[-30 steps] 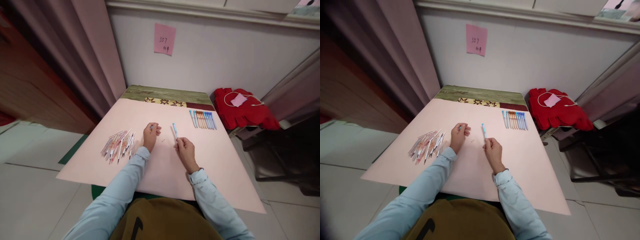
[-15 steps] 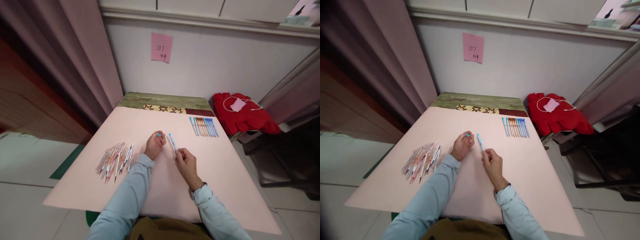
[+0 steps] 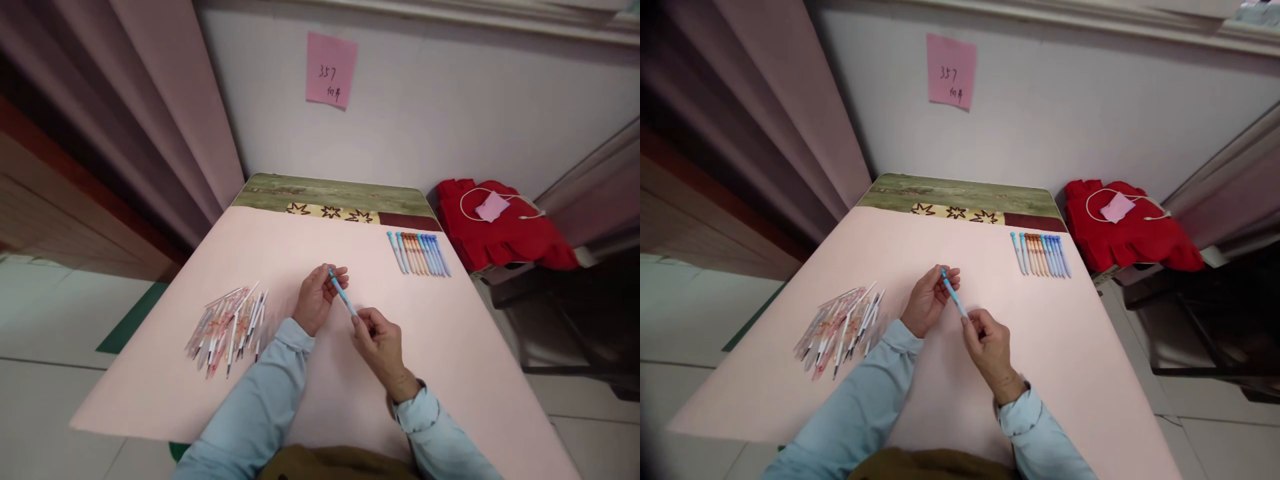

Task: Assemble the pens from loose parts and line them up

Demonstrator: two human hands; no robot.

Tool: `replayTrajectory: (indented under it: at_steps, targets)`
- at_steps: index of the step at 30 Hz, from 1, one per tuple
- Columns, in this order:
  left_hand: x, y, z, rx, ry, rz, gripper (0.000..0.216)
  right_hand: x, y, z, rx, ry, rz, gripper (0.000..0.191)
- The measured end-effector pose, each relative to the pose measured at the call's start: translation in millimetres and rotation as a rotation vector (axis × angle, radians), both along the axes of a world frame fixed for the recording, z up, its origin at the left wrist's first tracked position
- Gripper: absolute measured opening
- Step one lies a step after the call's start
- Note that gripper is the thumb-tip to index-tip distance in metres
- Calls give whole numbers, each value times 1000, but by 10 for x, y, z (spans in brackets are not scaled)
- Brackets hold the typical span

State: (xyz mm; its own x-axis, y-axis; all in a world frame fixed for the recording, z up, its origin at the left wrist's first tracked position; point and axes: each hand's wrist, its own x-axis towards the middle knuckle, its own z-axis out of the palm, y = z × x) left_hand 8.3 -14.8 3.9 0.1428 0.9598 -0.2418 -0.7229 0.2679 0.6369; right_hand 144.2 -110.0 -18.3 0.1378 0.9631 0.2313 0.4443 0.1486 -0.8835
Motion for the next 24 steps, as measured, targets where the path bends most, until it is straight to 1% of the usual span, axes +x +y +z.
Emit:
replayTrajectory:
  at_steps: [9,14,19,21,24]
  targets:
    - [31,-51,84,49,89,10,29,-12,1,5,-22,-17,-12,20]
    - [37,-59,81,73,144,20,29,-17,9,8,-32,0,-4,20]
    - [32,-62,67,83,178,-38,27,-16,16,-10,-47,11,0,22]
    - [30,-60,67,73,177,-38,27,-12,16,-8,-66,-5,5,23]
    - [26,-54,65,57,194,-12,26,-1,32,19,-55,-92,-14,24]
